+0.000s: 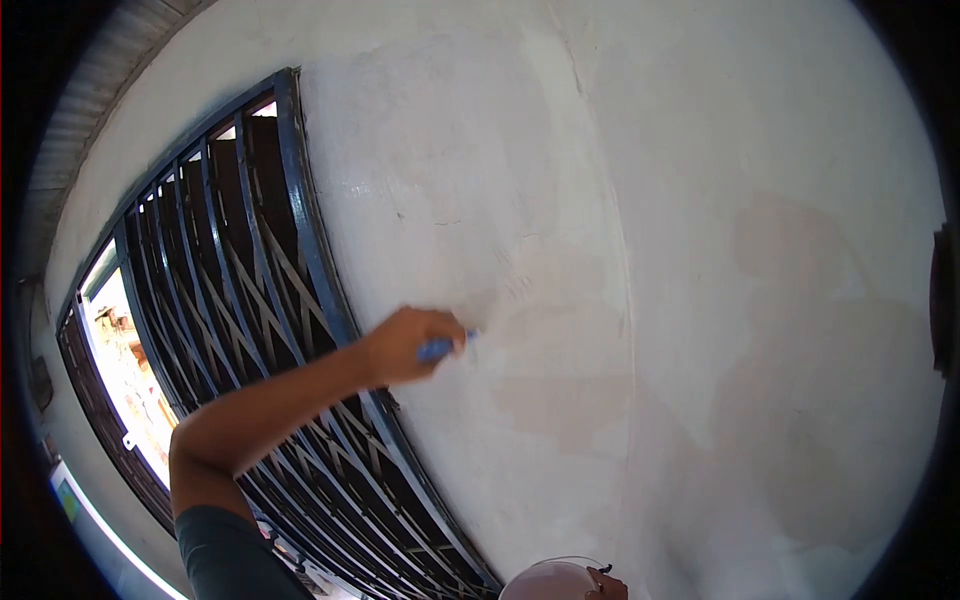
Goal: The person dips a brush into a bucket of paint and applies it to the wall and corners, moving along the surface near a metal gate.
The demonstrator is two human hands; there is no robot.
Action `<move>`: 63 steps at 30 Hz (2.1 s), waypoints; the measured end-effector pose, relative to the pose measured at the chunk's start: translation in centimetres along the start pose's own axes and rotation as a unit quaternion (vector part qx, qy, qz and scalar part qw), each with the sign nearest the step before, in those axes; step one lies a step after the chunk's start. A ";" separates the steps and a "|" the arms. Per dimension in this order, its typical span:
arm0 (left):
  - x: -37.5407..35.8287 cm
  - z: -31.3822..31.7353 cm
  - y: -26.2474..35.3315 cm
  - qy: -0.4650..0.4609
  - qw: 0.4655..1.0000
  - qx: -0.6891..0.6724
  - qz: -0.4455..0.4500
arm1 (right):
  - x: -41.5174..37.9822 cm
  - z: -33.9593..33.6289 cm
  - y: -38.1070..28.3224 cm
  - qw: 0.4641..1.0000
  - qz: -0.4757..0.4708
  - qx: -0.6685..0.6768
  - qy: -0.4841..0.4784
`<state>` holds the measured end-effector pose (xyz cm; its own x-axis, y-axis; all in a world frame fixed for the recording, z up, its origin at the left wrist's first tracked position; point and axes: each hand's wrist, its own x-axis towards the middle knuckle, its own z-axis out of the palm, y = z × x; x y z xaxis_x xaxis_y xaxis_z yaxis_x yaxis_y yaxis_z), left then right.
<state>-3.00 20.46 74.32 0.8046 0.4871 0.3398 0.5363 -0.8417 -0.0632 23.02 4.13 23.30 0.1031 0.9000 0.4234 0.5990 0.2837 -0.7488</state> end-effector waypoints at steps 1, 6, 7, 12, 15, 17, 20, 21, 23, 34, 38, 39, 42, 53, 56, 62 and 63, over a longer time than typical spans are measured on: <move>1.1 -1.9 -1.6 0.087 0.995 0.046 0.017 | 0.0 0.1 0.3 1.000 -0.001 0.000 -0.001; 9.4 -20.6 -3.7 0.359 0.884 0.298 -0.014 | 0.6 0.2 -0.5 0.991 0.095 0.077 -0.051; 9.6 -22.8 -4.3 0.411 0.866 0.285 -0.003 | 0.3 0.6 0.1 0.991 0.094 0.077 -0.050; 8.9 -10.0 -5.1 0.290 0.893 0.325 0.113 | -0.3 0.5 0.9 0.983 0.149 0.088 -0.068; 11.0 -6.0 -0.5 0.190 0.948 0.232 0.108 | -0.4 -0.2 0.3 0.997 0.036 0.064 0.004; 14.8 -9.4 -1.1 0.213 0.942 0.247 0.073 | -0.2 -1.0 -0.6 0.997 0.048 0.057 -0.007; 24.4 -19.4 -3.1 0.416 0.876 0.237 0.063 | -0.8 -0.7 0.0 0.996 0.066 0.056 -0.018; 26.1 -21.3 -1.3 0.470 0.827 0.292 0.098 | -0.7 -0.5 0.3 0.995 0.069 0.065 -0.016; 28.2 -21.8 0.4 0.468 0.817 0.311 0.126 | -0.6 -1.6 -1.1 0.994 0.067 0.081 0.009; 19.2 1.9 4.9 -0.044 0.995 -0.033 0.083 | -2.5 -2.3 0.3 0.991 0.031 0.068 0.108; 25.5 -2.4 -0.4 0.167 0.973 0.070 0.144 | -1.5 -2.5 0.3 0.985 0.146 0.071 0.050; 26.4 -5.8 1.4 0.219 0.965 0.115 0.085 | -1.5 -2.3 0.2 0.980 0.170 0.089 0.047; 30.4 -15.2 0.8 0.400 0.870 0.264 0.116 | -1.7 -0.9 1.8 0.995 0.088 -0.014 0.051; 20.9 -1.7 0.4 0.146 0.956 0.159 0.197 | 0.0 0.3 -0.5 0.996 0.063 0.055 0.011; 19.5 1.8 2.1 0.048 0.994 -0.004 0.099 | -0.1 1.8 0.0 0.997 0.039 0.047 0.038; 26.1 -8.5 1.4 0.312 0.925 0.179 0.125 | 0.1 -0.7 -1.5 0.987 0.129 0.091 -0.004; 25.5 -9.3 2.0 0.371 0.897 0.182 0.156 | 0.6 -1.3 -1.7 0.979 0.180 0.083 -0.049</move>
<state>16.25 29.04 91.62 0.6120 -0.1619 0.7741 0.4701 -0.7127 -0.5207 23.13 3.77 25.51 0.2031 0.9765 0.0717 0.3996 -0.0158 -0.9166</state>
